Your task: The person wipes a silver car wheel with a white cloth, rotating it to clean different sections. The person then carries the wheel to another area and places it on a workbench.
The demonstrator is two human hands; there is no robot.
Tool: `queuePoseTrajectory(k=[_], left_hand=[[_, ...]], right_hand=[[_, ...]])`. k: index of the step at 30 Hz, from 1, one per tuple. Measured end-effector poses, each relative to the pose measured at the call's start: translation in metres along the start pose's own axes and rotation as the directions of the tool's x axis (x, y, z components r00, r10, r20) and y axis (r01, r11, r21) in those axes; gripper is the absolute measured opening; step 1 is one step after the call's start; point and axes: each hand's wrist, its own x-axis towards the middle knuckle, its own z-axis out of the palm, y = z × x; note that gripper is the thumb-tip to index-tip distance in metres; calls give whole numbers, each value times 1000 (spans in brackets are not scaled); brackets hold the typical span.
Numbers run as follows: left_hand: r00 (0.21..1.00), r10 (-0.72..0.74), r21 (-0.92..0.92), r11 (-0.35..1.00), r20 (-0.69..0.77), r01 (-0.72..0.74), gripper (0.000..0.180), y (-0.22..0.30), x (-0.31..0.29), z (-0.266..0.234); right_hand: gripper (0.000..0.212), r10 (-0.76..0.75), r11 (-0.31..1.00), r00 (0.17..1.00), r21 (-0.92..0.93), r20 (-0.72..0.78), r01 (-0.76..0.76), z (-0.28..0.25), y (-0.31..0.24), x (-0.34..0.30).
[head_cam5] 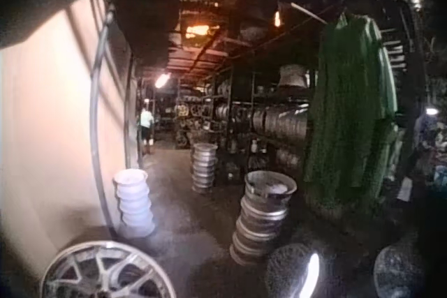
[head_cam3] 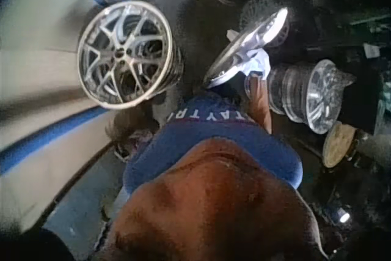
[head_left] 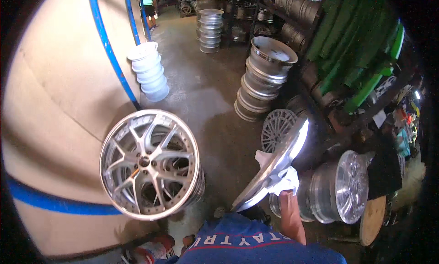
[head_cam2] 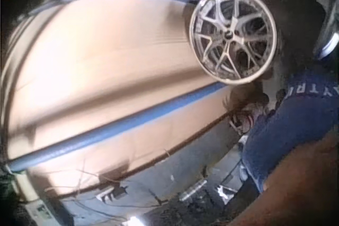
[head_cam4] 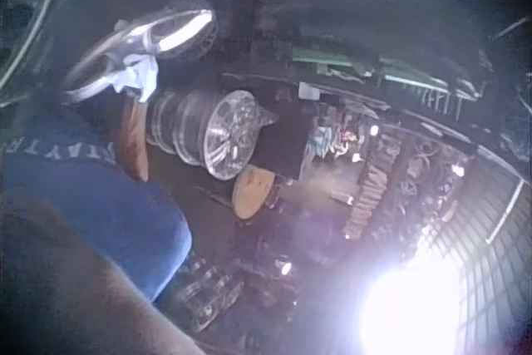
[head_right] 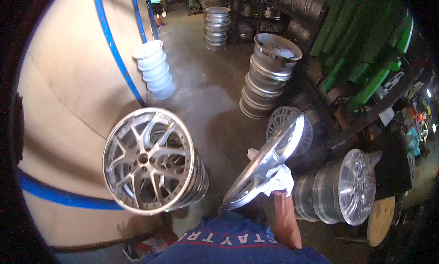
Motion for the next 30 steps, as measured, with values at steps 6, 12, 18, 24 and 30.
queuePoseTrajectory(k=[6,12,18,24,30], left_hand=[[999,32,-2,999,-26,-32,29,177,61,42],[990,88,-89,991,-112,-98,29,384,118,79],[972,160,-234,952,-174,-199,29,557,150,95],[967,129,-395,895,-218,-208,29,692,210,90],[960,14,-498,853,-280,-157,29,812,305,18]], right_hand=[[47,16,791,871,527,492,-312,32,28,204],[44,-26,889,704,338,710,-308,97,36,401],[57,-22,917,714,-271,700,294,146,47,554],[63,26,972,714,-184,699,145,196,155,734],[55,220,958,567,-286,793,28,289,138,932]])
